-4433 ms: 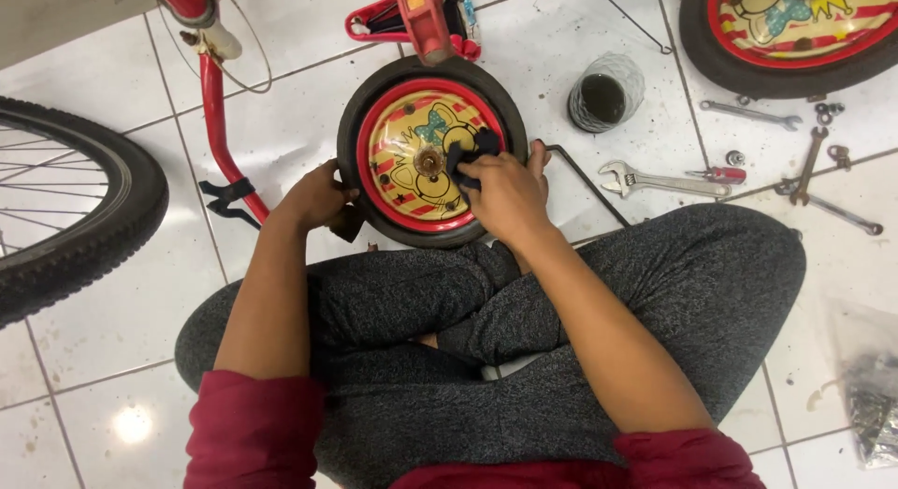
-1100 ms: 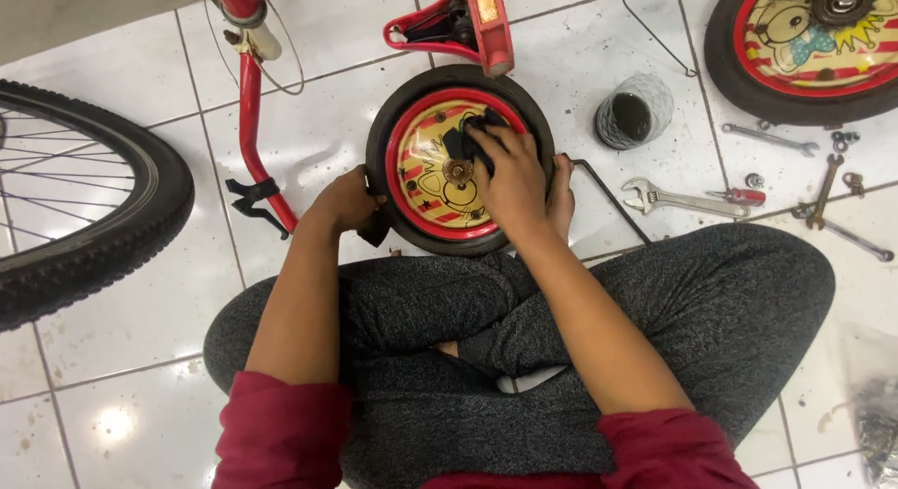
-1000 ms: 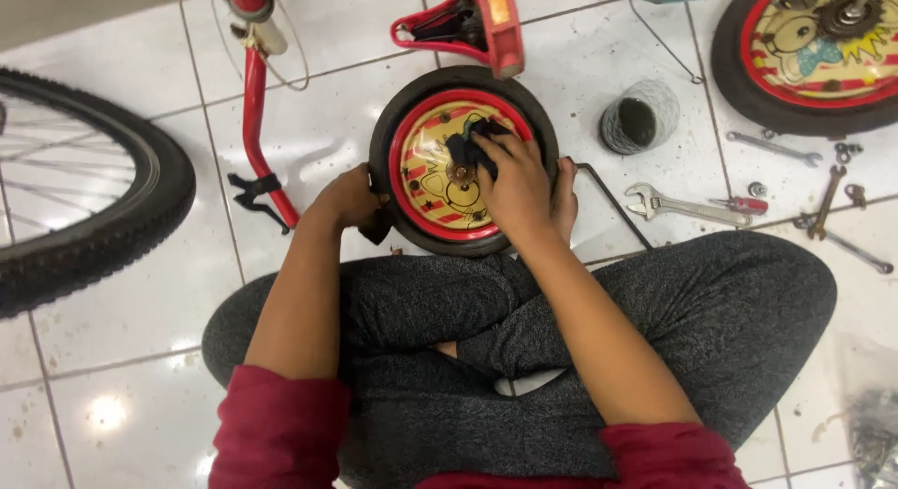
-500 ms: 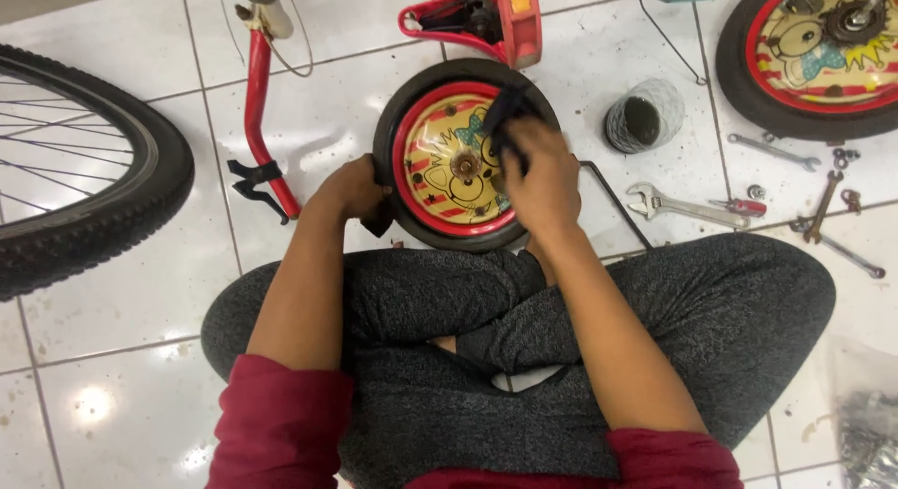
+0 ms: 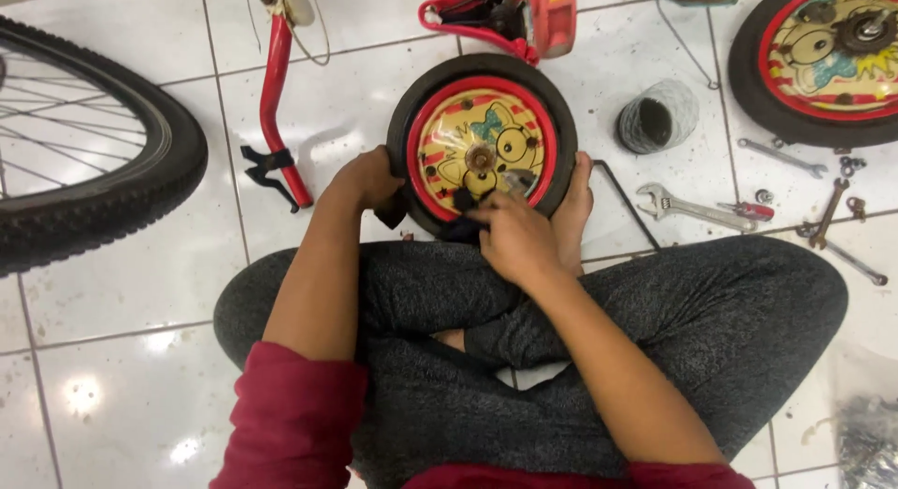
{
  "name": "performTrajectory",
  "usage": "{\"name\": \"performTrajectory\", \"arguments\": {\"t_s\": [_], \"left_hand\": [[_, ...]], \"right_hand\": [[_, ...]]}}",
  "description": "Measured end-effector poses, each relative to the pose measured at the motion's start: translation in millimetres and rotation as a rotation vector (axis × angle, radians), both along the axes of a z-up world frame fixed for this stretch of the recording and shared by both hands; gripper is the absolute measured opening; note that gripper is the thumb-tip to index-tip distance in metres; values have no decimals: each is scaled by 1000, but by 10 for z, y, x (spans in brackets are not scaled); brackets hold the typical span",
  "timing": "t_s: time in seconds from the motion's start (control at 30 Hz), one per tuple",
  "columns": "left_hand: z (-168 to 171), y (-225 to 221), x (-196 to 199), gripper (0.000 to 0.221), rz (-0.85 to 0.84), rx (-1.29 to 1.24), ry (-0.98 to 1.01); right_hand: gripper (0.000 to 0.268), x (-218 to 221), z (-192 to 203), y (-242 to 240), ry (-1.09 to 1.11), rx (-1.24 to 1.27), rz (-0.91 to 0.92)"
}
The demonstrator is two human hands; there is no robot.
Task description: Scrubbing the rim of a small bicycle wheel with a cloth to clean it.
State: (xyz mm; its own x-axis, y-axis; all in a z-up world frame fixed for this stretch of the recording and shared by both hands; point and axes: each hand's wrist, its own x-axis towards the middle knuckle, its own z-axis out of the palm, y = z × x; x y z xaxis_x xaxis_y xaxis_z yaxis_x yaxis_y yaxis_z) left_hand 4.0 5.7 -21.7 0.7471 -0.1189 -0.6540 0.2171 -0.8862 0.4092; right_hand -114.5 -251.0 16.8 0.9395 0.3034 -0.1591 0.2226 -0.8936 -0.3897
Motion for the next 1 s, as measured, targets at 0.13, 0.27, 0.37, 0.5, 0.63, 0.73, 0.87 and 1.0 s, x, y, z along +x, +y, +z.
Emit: {"name": "performTrajectory", "arguments": {"t_s": [0.13, 0.27, 0.37, 0.5, 0.63, 0.73, 0.87, 1.0], "left_hand": [[-31, -9, -22, 68, -29, 10, -2], [95, -23, -32, 64, -30, 25, -4], [56, -18, -42, 64, -27, 33, 2], [40, -16, -4, 62, -54, 28, -19], [80, -41, 39, 62, -63, 20, 26], [73, 3, -73, 59, -66, 29, 45], [220, -73, -7, 64, -85, 34, 43], [86, -24, 28, 65, -57, 30, 33]], "right_hand": [[42, 34, 166, 40, -235, 232, -14], [51, 64, -336, 67, -443, 43, 105], [51, 68, -420, 193, -379, 19, 67], [36, 84, -233, 379, -381, -48, 180], [40, 373, -283, 537, -510, -101, 212], [43, 566, -329, 680, -534, -125, 214], [34, 1012, -197, 681, -316, -53, 43], [28, 1244, -4, 376, -154, 45, -179]]}}
